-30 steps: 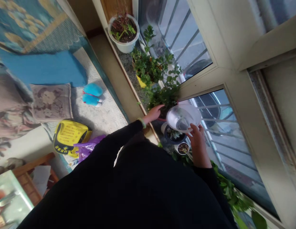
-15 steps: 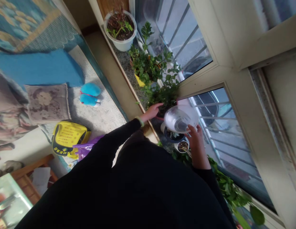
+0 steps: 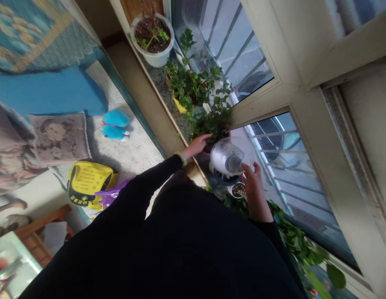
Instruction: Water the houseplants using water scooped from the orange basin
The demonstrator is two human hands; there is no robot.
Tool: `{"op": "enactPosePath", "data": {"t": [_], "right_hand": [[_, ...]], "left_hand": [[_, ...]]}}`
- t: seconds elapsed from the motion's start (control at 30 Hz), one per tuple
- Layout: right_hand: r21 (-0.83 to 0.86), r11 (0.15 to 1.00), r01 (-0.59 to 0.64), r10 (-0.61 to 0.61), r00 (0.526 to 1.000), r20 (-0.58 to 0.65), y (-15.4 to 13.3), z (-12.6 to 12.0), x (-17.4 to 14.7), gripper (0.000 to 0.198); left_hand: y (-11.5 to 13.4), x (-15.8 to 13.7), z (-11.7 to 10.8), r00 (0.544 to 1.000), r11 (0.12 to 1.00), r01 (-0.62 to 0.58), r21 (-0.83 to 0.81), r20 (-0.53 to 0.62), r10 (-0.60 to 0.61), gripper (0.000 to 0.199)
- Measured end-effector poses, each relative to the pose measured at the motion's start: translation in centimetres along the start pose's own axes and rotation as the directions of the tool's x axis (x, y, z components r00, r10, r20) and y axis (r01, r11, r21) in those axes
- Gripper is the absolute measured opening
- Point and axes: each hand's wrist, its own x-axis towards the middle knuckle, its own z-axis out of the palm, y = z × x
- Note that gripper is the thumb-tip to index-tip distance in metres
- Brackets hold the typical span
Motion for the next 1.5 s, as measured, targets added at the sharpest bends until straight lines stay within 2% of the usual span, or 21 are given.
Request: {"op": "enactPosePath", "data": {"t": [0.3,0.4,0.47,0.57,0.7,0.77,0.83,0.97,1.07,1.23,1.5], "right_hand": [[0.027,1.000,-0.003,0.004,0.999,-0.053,0.4,-0.8,0.3,0.085],[0.064,0.998,-0.006,0.010,0.998,-0.068,0.4,-1.0,0.5,0.080],[0.095,0.995,-0.003,0.010,0.997,-0.071,0.5,-1.2,0.7,0.076],[0.150,0.989,-0.010,0.021,0.997,-0.071,0.6,-1.3,1.0,0.073],[0.229,0.973,-0.040,0.058,0.996,-0.074,0.4,-1.6,1.2,0.069],[0.255,0.966,-0.049,0.065,0.996,-0.057,0.3,-1.8,1.2,0.068],[0.267,0.962,-0.058,0.073,0.996,-0.046,0.1,-1.9,1.1,0.067],[0.278,0.958,-0.076,0.095,0.994,-0.055,-0.2,-1.7,1.0,0.063],[0.278,0.959,-0.056,0.078,0.995,-0.067,-0.4,-1.3,0.9,0.065],[0.223,0.975,-0.024,0.044,0.995,-0.085,-0.7,-0.4,0.9,0.070],[0.167,0.986,0.009,0.003,0.997,-0.073,-1.8,1.1,1.2,0.077]], "left_hand": [[1.8,-0.4,-0.1,0.998,0.972,-0.046,0.231,0.052,0.035,0.066],[2.4,-1.0,0.3,0.996,0.924,-0.072,0.375,0.080,0.046,0.067],[2.8,-1.5,0.8,0.989,0.871,-0.132,0.473,0.125,0.081,0.067],[3.8,-1.9,2.1,0.951,0.747,-0.299,0.593,0.254,0.179,0.060],[6.3,-1.0,3.8,0.856,0.510,-0.516,0.688,0.434,0.281,0.048],[7.8,0.2,4.2,0.829,0.383,-0.557,0.736,0.470,0.303,0.050],[9.2,1.7,4.2,0.823,0.272,-0.560,0.782,0.490,0.286,0.049],[10.6,3.4,3.2,0.830,0.130,-0.549,0.826,0.520,0.202,0.040],[10.4,3.0,2.2,0.861,0.093,-0.500,0.861,0.481,0.167,0.039],[8.9,0.7,0.5,0.898,0.089,-0.432,0.897,0.420,0.130,0.047],[7.5,-0.8,-0.8,0.909,0.187,-0.412,0.892,0.387,0.153,0.044]]}}
